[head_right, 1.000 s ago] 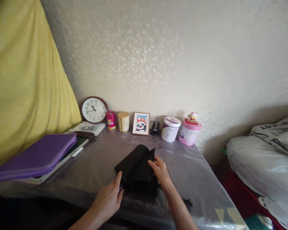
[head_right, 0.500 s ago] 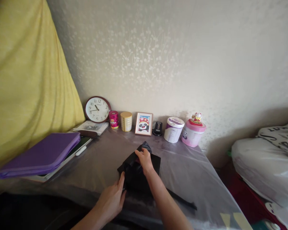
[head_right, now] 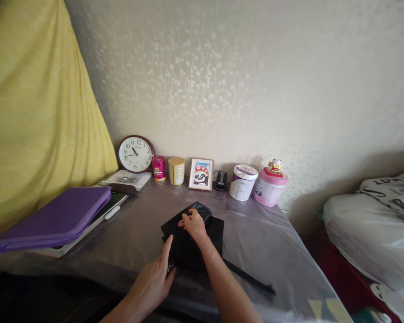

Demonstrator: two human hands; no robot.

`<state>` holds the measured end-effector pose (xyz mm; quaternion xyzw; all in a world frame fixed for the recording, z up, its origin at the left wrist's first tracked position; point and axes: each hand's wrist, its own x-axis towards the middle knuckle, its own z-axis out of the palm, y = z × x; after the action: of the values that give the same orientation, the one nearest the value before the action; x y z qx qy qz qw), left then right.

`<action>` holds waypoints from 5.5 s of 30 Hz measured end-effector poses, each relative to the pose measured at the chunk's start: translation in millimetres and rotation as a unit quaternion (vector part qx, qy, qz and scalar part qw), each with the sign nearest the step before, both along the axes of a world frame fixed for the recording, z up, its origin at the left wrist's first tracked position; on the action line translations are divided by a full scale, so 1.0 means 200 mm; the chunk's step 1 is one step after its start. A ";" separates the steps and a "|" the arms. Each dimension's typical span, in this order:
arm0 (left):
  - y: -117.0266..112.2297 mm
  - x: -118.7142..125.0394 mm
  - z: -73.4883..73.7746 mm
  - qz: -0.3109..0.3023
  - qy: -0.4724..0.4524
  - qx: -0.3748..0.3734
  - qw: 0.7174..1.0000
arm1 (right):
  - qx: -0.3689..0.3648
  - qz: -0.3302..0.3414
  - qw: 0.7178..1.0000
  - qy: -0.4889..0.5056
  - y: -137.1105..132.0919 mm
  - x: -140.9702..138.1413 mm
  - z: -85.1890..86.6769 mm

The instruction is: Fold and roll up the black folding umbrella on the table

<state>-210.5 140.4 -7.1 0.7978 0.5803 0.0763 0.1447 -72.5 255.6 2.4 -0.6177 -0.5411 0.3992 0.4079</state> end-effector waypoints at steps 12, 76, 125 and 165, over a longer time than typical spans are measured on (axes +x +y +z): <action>0.02 -0.02 0.02 -0.057 0.014 0.005 0.998 | 0.192 0.115 0.944 -0.244 -0.16 -0.03 0.06; 0.05 -0.06 0.00 -0.020 -0.032 -0.022 0.999 | 0.295 0.150 0.882 -0.335 -0.55 0.53 0.02; 0.02 -0.03 -0.02 -0.040 0.027 0.008 0.999 | 0.362 0.150 0.820 -0.417 -0.17 0.04 0.05; 0.05 -0.07 -0.02 -0.028 -0.038 -0.002 0.999 | 0.267 0.009 0.889 -0.371 -0.24 0.71 -0.01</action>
<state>-223.9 150.3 -11.9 0.8100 0.5520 0.1011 0.1701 69.4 207.5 0.6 -0.5835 -0.7449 -0.0152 0.3232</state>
